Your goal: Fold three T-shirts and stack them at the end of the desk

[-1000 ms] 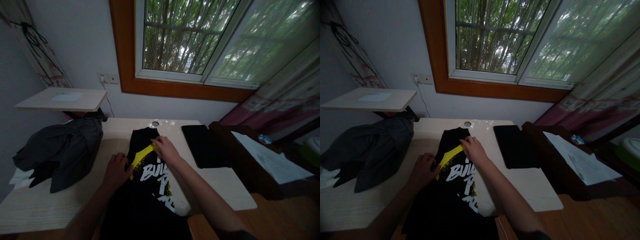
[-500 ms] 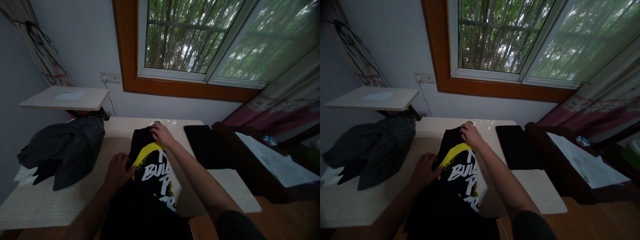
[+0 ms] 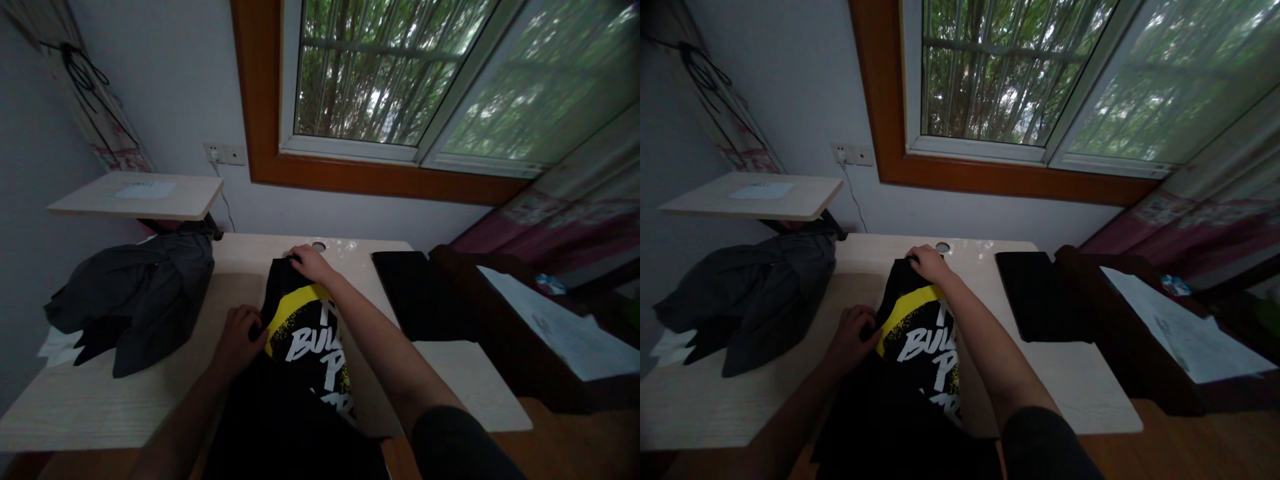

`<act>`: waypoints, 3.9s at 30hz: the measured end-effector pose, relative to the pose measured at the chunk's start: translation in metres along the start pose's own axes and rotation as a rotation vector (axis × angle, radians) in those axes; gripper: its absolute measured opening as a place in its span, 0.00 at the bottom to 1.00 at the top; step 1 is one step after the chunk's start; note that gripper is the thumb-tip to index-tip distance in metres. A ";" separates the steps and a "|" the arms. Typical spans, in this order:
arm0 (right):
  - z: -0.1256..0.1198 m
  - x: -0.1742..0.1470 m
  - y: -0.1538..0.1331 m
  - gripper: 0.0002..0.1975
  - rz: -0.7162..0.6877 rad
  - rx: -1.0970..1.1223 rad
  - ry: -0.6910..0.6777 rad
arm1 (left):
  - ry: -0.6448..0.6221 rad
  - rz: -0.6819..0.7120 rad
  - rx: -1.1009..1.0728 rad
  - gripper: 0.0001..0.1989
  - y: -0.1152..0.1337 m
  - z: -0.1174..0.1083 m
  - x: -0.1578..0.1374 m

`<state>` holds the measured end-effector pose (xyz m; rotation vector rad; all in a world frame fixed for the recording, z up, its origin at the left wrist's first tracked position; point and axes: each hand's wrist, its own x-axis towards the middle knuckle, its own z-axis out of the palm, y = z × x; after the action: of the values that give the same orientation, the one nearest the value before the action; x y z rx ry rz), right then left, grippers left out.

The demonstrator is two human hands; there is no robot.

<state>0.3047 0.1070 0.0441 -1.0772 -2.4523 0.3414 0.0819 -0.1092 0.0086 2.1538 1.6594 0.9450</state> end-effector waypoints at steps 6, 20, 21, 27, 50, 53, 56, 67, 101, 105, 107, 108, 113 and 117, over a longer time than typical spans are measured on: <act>0.014 0.017 -0.004 0.13 0.035 0.086 -0.030 | 0.010 -0.182 -0.078 0.05 -0.002 0.002 0.000; 0.036 0.034 -0.009 0.17 0.071 0.050 0.024 | 0.072 -0.343 -0.114 0.05 -0.008 0.001 0.001; 0.038 0.034 -0.009 0.17 0.072 0.049 0.030 | 0.072 -0.356 -0.126 0.05 -0.008 0.001 0.001; 0.043 0.028 -0.009 0.19 0.110 -0.100 0.023 | 0.097 -0.323 -0.009 0.04 -0.007 0.004 0.003; 0.010 -0.026 0.076 0.19 0.318 0.102 0.248 | 0.066 -0.144 0.147 0.14 -0.006 0.006 0.004; 0.012 -0.026 0.071 0.19 0.325 0.080 0.254 | 0.087 -0.157 0.153 0.13 -0.006 0.007 0.004; 0.011 -0.028 0.062 0.18 0.340 0.021 0.271 | 0.098 -0.159 0.144 0.12 -0.008 0.008 0.003; 0.015 -0.060 -0.018 0.16 0.134 -0.112 0.231 | -0.001 -0.176 0.030 0.17 -0.035 0.000 0.046; 0.016 -0.146 -0.126 0.28 -0.317 -0.034 -0.248 | 0.069 -0.036 -0.027 0.14 -0.049 0.049 0.165; 0.017 -0.146 -0.119 0.25 -0.304 0.017 -0.193 | 0.087 -0.054 0.021 0.17 -0.048 0.045 0.159; 0.016 -0.149 -0.112 0.22 -0.243 0.039 -0.119 | 0.084 -0.085 0.047 0.21 -0.047 0.040 0.152; 0.015 -0.151 -0.107 0.21 -0.194 0.042 -0.072 | 0.062 -0.111 0.055 0.23 -0.046 0.036 0.147; 0.001 -0.169 -0.078 0.19 0.213 -0.072 0.148 | -0.177 -0.243 0.041 0.31 -0.028 0.007 0.107; -0.004 -0.186 -0.062 0.19 0.396 -0.140 0.169 | -0.339 -0.317 0.052 0.34 -0.011 -0.012 0.072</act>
<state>0.3786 -0.0728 0.0173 -1.5870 -2.1314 0.1898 0.0760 -0.0411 0.0355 1.8733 1.7885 0.4253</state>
